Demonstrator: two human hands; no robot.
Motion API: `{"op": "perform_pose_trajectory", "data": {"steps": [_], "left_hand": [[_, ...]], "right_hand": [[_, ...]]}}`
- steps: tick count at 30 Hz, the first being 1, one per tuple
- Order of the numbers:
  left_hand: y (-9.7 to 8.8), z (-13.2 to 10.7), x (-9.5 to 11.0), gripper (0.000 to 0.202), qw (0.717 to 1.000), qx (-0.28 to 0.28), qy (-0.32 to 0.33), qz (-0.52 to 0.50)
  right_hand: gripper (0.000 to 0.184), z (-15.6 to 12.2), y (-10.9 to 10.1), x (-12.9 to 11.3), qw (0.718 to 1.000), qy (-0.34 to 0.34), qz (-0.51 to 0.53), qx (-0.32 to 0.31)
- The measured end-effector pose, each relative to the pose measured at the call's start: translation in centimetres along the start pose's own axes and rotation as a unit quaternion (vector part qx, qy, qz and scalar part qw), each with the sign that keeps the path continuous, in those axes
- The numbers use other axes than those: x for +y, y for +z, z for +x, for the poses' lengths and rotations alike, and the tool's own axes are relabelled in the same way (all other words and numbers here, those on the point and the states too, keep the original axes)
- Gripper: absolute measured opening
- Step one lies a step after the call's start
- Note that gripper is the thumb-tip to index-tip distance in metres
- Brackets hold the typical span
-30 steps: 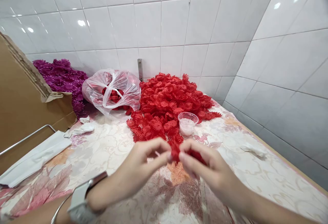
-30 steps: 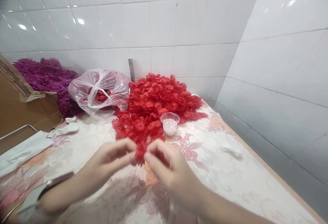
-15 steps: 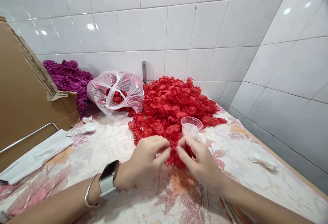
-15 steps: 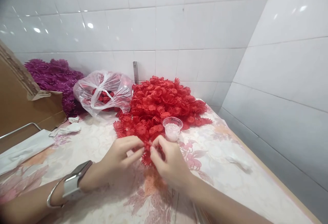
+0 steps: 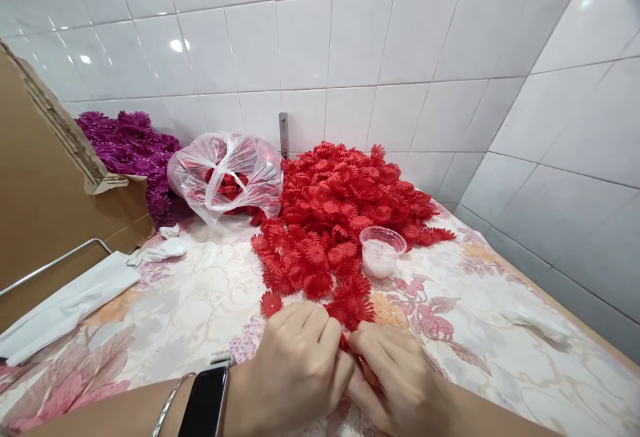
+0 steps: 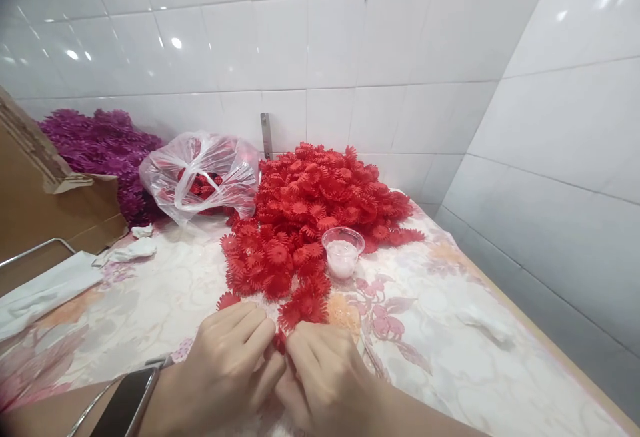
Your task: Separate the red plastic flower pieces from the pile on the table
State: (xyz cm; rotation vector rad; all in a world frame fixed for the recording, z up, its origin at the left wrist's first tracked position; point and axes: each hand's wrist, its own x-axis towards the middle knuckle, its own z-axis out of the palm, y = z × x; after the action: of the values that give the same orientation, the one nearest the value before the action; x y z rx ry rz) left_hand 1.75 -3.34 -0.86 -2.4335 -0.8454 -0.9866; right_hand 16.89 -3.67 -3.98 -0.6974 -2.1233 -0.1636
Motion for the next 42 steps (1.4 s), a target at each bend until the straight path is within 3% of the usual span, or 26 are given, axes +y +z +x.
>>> {"op": "perform_pose_trajectory", "data": {"steps": [4, 8, 12, 15, 18, 21, 25, 28, 30, 35, 37, 42], "left_hand": [[0.3, 0.1, -1.5, 0.033, 0.993, -0.007, 0.047, 0.106], [0.2, 1.0, -4.1, 0.03, 0.985, -0.024, -0.031, 0.167], [0.1, 1.9, -6.2, 0.014, 0.97, -0.105, -0.091, 0.201], [0.4, 1.9, -7.0, 0.022, 0.963, -0.146, -0.1, 0.204], [0.7, 1.5, -7.0, 0.022, 0.974, -0.125, -0.092, 0.167], [0.9, 1.3, -6.6, 0.02, 0.986, -0.095, -0.077, 0.113], [1.1, 1.2, -6.3, 0.021, 0.994, -0.07, -0.06, 0.061], [1.3, 1.1, -6.2, 0.022, 0.996, -0.062, -0.051, 0.046], [1.4, 1.0, -6.2, 0.022, 0.996, -0.061, -0.046, 0.039], [1.3, 0.9, -5.8, 0.021, 0.997, -0.063, -0.041, 0.026], [1.1, 0.9, -5.7, 0.021, 0.997, -0.066, -0.047, 0.014], [0.8, 1.0, -5.7, 0.019, 0.986, -0.107, -0.114, -0.054]], "right_hand": [[0.024, -0.2, 0.0, -0.2, 1.0, 0.026, -0.011, 0.001], [0.022, 0.2, 0.2, 0.0, 0.994, 0.112, 0.006, -0.016], [0.021, 1.3, -0.4, 1.2, 0.976, 0.211, 0.045, -0.036], [0.024, 2.1, -1.3, 2.7, 0.966, 0.251, 0.016, -0.065], [0.019, 2.6, -2.1, 4.0, 0.941, 0.311, -0.076, -0.111], [0.016, 2.8, -2.3, 4.6, 0.907, 0.365, -0.076, -0.194], [0.021, 2.9, -2.2, 4.5, 0.906, 0.362, -0.058, -0.212], [0.029, 3.2, -1.9, 4.6, 0.913, 0.344, -0.101, -0.195], [0.033, 3.5, -1.4, 4.6, 0.903, 0.347, -0.145, -0.209], [0.022, 3.9, -0.3, 4.7, 0.894, 0.34, -0.167, -0.238], [0.02, 4.0, -0.5, 4.7, 0.904, 0.337, -0.154, -0.215], [0.02, 4.4, -2.2, 4.5, 0.938, 0.338, -0.008, -0.073]]}}
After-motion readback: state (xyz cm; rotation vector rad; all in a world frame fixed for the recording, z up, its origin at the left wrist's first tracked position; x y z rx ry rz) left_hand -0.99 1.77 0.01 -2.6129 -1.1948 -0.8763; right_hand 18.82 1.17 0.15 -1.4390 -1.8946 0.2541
